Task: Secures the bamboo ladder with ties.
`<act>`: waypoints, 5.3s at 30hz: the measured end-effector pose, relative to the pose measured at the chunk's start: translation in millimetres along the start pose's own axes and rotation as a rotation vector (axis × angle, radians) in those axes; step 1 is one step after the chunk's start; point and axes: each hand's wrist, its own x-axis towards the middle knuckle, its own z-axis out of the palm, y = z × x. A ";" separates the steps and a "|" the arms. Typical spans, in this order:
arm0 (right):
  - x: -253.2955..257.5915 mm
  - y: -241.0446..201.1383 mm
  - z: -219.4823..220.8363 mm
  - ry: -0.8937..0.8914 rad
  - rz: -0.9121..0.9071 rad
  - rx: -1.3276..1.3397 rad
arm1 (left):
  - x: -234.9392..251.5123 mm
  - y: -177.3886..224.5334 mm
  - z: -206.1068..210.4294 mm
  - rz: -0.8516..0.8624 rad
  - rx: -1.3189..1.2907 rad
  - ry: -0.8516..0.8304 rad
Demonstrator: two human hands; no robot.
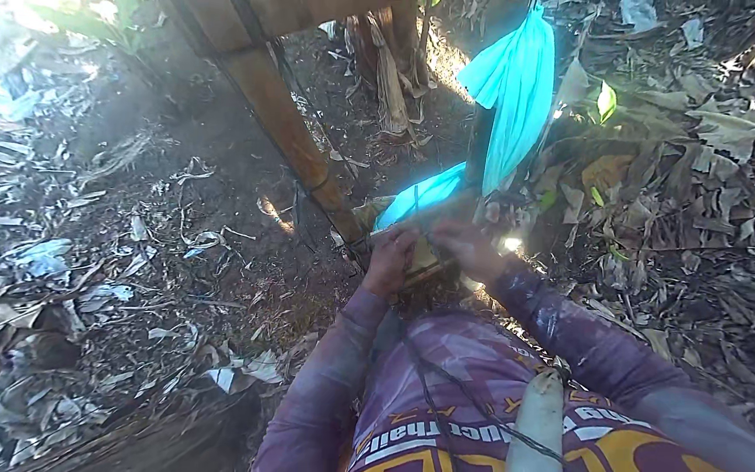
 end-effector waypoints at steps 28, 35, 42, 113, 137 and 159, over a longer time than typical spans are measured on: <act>-4.5 0.5 13.9 0.009 -0.252 -0.368 | 1.0 -13.1 -3.4 0.104 0.717 0.160; -8.9 30.7 -102.2 0.288 -0.119 0.265 | -25.0 -11.9 -76.8 0.201 -0.171 0.344; -37.1 45.9 -224.3 0.920 -0.049 0.183 | -55.6 36.6 -135.3 0.303 -0.448 0.696; -6.2 -16.4 -28.3 0.042 -0.222 -0.131 | -35.2 16.7 -30.8 0.155 -0.055 0.252; 31.8 -3.8 55.2 0.040 -0.109 -0.598 | 1.6 -13.8 -7.4 0.239 0.210 0.289; 78.7 -98.6 60.1 -0.314 -0.388 -0.111 | 4.0 122.7 -12.5 0.473 0.732 -0.158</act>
